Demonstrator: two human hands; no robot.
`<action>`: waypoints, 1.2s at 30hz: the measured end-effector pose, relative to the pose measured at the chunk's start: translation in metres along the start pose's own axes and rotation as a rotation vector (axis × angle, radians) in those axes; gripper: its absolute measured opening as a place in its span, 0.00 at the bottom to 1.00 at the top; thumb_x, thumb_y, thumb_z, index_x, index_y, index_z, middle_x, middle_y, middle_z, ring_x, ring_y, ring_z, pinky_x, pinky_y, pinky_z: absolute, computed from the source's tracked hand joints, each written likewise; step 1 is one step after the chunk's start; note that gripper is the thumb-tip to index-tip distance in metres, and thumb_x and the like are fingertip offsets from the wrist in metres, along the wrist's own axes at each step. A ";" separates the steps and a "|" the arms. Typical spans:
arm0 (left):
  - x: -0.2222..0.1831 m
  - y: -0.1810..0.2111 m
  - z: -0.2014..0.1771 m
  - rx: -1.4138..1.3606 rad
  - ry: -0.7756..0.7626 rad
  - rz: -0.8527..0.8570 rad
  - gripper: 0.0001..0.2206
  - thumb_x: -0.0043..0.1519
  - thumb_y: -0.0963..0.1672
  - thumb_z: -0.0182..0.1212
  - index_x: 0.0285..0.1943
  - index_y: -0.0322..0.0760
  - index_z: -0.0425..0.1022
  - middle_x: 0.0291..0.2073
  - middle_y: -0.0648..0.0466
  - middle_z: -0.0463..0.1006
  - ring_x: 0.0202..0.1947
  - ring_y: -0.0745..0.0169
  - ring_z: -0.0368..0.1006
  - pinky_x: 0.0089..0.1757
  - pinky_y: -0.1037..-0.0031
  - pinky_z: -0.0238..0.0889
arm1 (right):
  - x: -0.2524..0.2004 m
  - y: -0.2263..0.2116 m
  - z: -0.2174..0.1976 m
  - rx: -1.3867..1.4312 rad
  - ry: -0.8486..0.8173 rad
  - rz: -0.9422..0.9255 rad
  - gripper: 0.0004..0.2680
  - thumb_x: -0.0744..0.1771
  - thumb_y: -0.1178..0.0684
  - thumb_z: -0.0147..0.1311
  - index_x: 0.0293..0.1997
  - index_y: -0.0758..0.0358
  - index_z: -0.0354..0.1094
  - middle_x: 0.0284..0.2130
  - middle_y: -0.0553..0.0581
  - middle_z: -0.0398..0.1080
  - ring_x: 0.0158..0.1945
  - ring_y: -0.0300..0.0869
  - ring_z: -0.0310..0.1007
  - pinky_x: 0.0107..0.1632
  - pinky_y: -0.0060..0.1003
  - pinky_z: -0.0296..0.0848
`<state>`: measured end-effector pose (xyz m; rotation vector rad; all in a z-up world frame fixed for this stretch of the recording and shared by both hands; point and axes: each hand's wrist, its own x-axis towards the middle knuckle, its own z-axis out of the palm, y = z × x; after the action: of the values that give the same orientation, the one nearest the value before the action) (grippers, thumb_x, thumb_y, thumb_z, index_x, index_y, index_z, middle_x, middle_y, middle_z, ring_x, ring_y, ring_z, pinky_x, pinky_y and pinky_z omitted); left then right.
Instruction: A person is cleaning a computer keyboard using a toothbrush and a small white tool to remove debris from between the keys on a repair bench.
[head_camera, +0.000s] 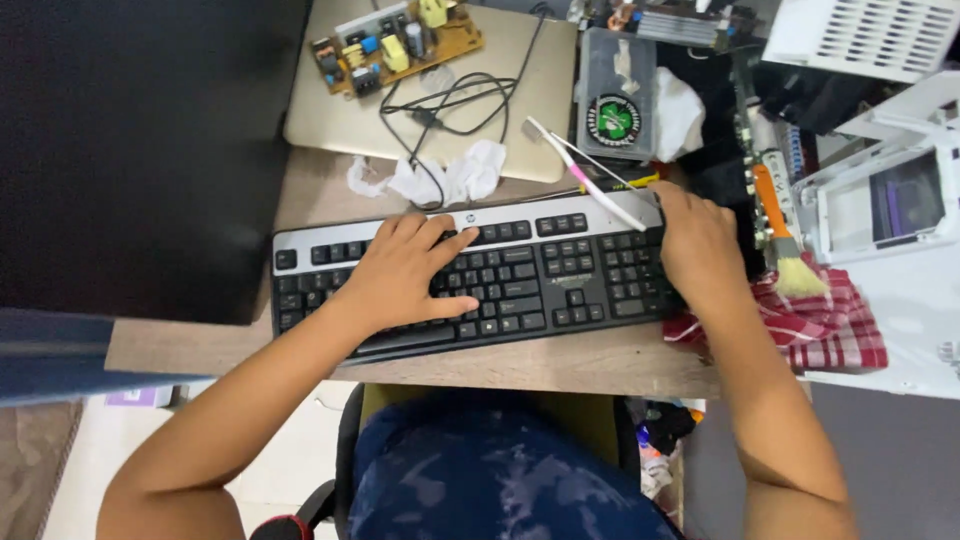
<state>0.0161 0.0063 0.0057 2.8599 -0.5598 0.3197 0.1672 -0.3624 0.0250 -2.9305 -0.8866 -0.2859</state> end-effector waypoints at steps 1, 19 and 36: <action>-0.001 0.001 0.001 0.003 0.004 -0.012 0.39 0.57 0.67 0.52 0.71 0.48 0.69 0.57 0.50 0.71 0.55 0.52 0.65 0.58 0.58 0.57 | -0.001 0.002 -0.005 0.001 0.001 -0.013 0.16 0.71 0.62 0.44 0.69 0.59 0.66 0.42 0.59 0.73 0.49 0.53 0.76 0.54 0.46 0.67; 0.055 -0.013 0.025 -0.440 -0.003 -0.107 0.14 0.65 0.51 0.61 0.50 0.44 0.84 0.53 0.57 0.80 0.49 0.50 0.67 0.40 0.61 0.66 | -0.026 -0.092 -0.140 -0.361 -0.466 -0.271 0.27 0.63 0.60 0.48 0.71 0.34 0.57 0.27 0.48 0.65 0.20 0.48 0.72 0.17 0.46 0.57; 0.052 -0.013 0.028 -0.446 0.101 -0.071 0.12 0.64 0.50 0.64 0.50 0.44 0.85 0.48 0.55 0.83 0.46 0.51 0.70 0.41 0.63 0.67 | -0.060 -0.158 -0.130 -0.641 -0.117 -0.322 0.19 0.64 0.52 0.48 0.64 0.43 0.69 0.22 0.44 0.64 0.18 0.36 0.67 0.16 0.32 0.62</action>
<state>0.0733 -0.0066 -0.0101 2.4131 -0.4433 0.2836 0.0101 -0.2792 0.1419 -3.3801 -1.5395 -0.5033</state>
